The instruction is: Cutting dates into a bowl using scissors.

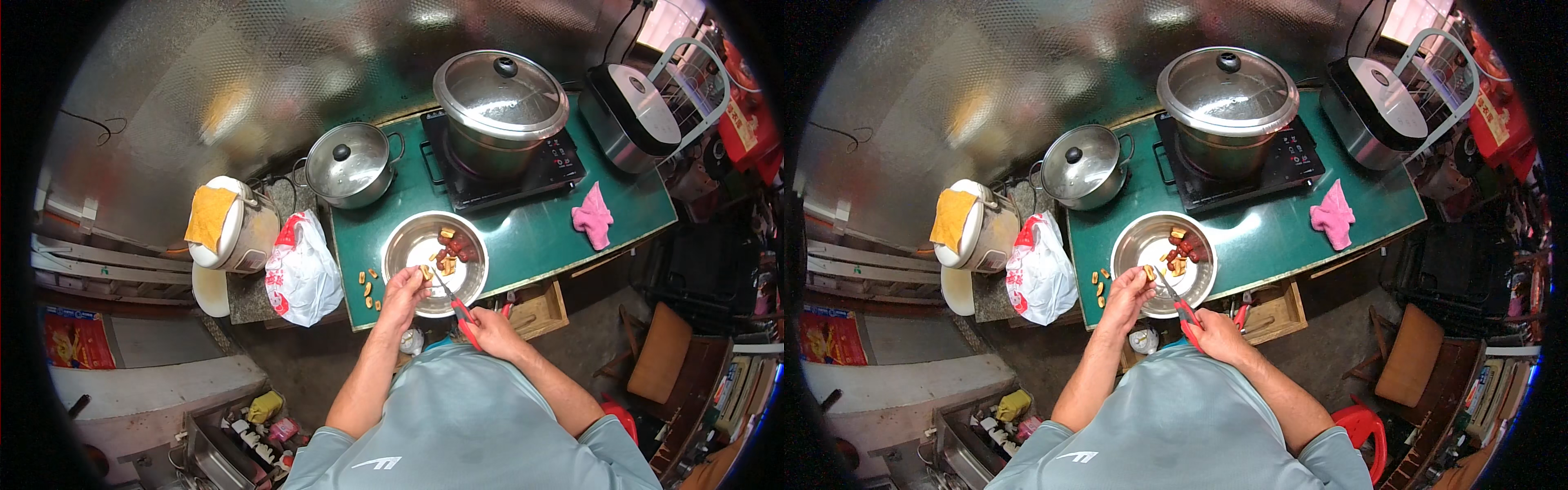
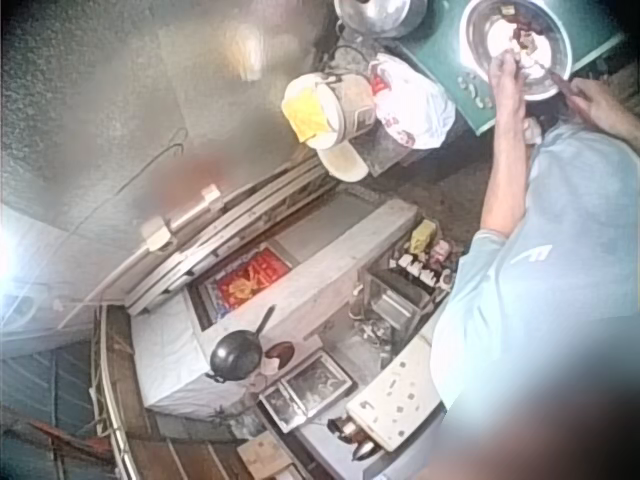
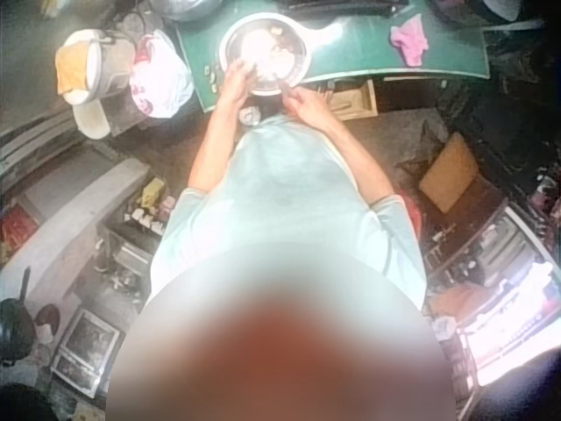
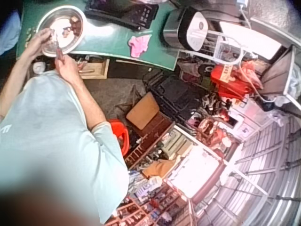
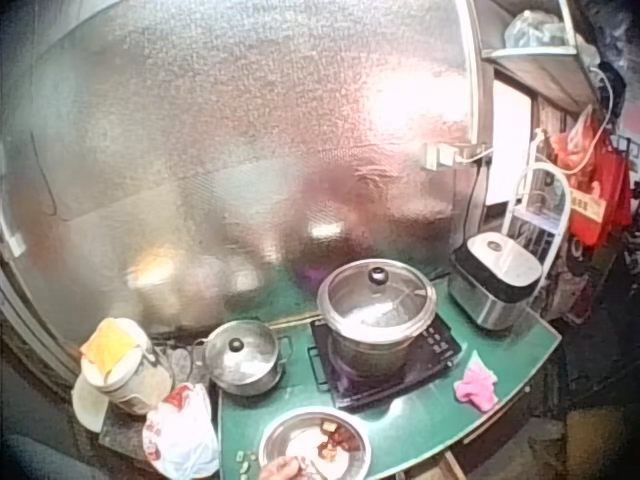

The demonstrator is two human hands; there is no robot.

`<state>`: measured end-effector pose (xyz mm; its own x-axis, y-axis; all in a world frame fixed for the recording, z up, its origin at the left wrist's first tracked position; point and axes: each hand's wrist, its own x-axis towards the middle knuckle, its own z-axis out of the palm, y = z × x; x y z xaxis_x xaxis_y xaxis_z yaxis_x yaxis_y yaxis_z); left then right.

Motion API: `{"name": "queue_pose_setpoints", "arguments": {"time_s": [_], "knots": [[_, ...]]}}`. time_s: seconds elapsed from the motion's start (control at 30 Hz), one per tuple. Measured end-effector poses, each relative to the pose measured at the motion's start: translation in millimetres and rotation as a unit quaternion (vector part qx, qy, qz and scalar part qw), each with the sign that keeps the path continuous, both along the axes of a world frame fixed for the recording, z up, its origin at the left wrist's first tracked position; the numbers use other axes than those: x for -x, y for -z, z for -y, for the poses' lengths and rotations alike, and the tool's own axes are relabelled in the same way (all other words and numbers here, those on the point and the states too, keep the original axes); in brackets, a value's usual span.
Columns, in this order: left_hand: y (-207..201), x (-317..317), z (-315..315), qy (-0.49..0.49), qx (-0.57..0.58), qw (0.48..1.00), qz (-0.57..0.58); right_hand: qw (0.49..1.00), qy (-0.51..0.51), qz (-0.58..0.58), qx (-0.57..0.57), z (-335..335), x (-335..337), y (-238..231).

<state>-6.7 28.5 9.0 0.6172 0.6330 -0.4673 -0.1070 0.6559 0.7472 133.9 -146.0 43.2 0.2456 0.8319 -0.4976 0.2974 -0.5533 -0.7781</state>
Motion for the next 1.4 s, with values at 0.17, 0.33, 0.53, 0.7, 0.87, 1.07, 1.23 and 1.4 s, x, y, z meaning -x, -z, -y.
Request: {"name": "queue_pose_setpoints", "arguments": {"time_s": [0.17,0.33,0.53,0.7,0.87,1.07,1.23,1.4], "knots": [[-10,-3,3,-0.047,0.008,0.999,-0.026,0.999,0.009,-0.050,0.013,-4,2,-18],[-12,-6,7,-0.074,-0.004,0.997,-0.035,1.000,-0.017,-0.006,0.020,-3,4,-16],[-18,-10,11,-0.081,-0.019,0.995,-0.049,1.000,-0.023,0.010,0.019,-4,5,-20],[-17,-11,11,-0.076,-0.040,0.993,-0.080,0.999,-0.026,0.023,0.035,-6,5,-24],[-19,-14,12,-0.067,-0.062,0.989,-0.115,0.999,-0.020,0.025,0.032,-5,5,-23],[-18,-17,14,-0.066,-0.060,0.991,-0.099,0.999,-0.015,0.032,0.007,-5,5,-19],[-19,-18,14,-0.067,-0.060,0.992,-0.087,0.999,-0.020,0.038,0.010,-6,5,-22],[-20,-20,16,-0.080,-0.059,0.992,-0.073,0.999,-0.022,0.037,0.006,-7,4,-25]]}}
